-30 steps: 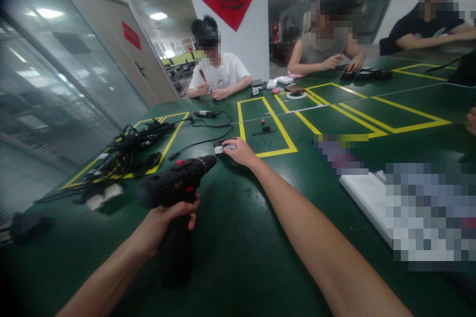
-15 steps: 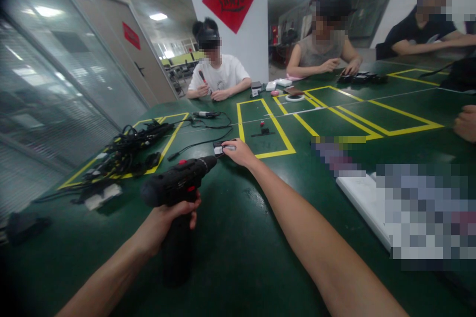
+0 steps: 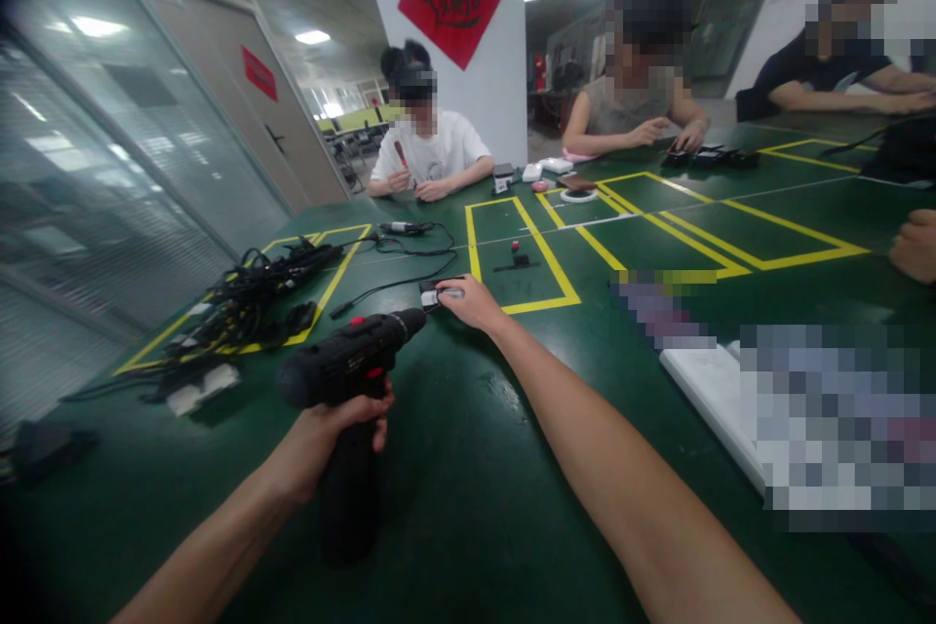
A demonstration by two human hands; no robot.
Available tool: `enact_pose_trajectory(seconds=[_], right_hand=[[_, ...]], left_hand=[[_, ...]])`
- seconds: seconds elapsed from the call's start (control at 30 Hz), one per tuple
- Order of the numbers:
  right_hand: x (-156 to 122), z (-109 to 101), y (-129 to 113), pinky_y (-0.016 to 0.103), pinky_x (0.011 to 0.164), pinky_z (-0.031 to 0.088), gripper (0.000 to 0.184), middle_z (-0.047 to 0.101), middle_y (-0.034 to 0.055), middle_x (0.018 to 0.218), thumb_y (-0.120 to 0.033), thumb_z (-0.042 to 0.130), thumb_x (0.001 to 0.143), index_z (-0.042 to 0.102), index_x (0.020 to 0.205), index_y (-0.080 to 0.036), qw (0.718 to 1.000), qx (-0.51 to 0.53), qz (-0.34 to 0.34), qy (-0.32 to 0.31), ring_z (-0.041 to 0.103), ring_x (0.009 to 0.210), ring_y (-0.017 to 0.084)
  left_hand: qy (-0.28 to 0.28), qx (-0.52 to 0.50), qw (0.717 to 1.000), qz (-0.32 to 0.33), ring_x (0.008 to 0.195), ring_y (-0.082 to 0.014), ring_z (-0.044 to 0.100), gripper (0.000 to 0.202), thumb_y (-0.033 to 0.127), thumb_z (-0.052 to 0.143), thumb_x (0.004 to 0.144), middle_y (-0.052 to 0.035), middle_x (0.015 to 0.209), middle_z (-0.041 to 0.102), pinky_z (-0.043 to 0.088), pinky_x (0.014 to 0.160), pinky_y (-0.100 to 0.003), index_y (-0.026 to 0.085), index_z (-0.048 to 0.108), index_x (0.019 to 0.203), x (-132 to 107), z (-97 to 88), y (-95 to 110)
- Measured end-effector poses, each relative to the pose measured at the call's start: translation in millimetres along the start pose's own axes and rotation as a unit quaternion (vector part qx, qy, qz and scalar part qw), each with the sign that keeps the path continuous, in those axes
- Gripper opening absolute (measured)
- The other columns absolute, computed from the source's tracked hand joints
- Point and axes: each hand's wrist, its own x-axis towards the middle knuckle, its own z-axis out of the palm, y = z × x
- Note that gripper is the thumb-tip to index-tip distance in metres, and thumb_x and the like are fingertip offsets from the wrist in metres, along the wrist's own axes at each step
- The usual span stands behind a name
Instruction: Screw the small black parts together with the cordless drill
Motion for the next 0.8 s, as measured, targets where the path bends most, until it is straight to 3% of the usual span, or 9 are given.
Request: enact_pose_trajectory(seconds=[0.3,0.53,0.8], right_hand=[[1.0,0.9,-0.5,0.032,0.096,0.044,0.029,0.065,0.0065,0.112,-0.032,0.063,0.087,0.076,0.111,-0.023,1.000,0.002,0.001,-0.001,0.061,0.097,0.019],[-0.1,-1.2,-3.0,0.032,0.093,0.045,0.030,0.066,0.0071,0.113,-0.033,0.063,0.087,0.076,0.112,-0.024,1.000,-0.002,0.006,-0.003,0.061,0.096,0.020],[-0.7,-1.7,-4.4,0.033,0.095,0.044,0.030,0.065,0.0073,0.116,-0.033,0.063,0.087,0.076,0.113,-0.024,1.000,0.001,0.011,-0.006,0.061,0.099,0.020]], left_hand=[[0.000,-0.018,1.000,0.007,0.055,-0.0128,0.054,0.030,0.032,0.067,0.073,-0.0004,0.065,0.061,0.039,0.058,-0.027,0.014,0.058,0.096,4.3,-3.5,-8.2],[0.004,-0.005,1.000,-0.011,0.055,-0.0137,0.052,0.031,0.035,0.065,0.074,-0.0007,0.056,0.060,0.038,0.058,-0.026,0.014,0.056,0.095,2.3,-2.6,-4.5],[0.004,-0.011,1.000,-0.011,0.057,-0.0141,0.052,0.033,0.036,0.066,0.074,-0.0006,0.060,0.061,0.038,0.058,-0.027,0.014,0.056,0.098,2.6,-3.9,-6.8]])
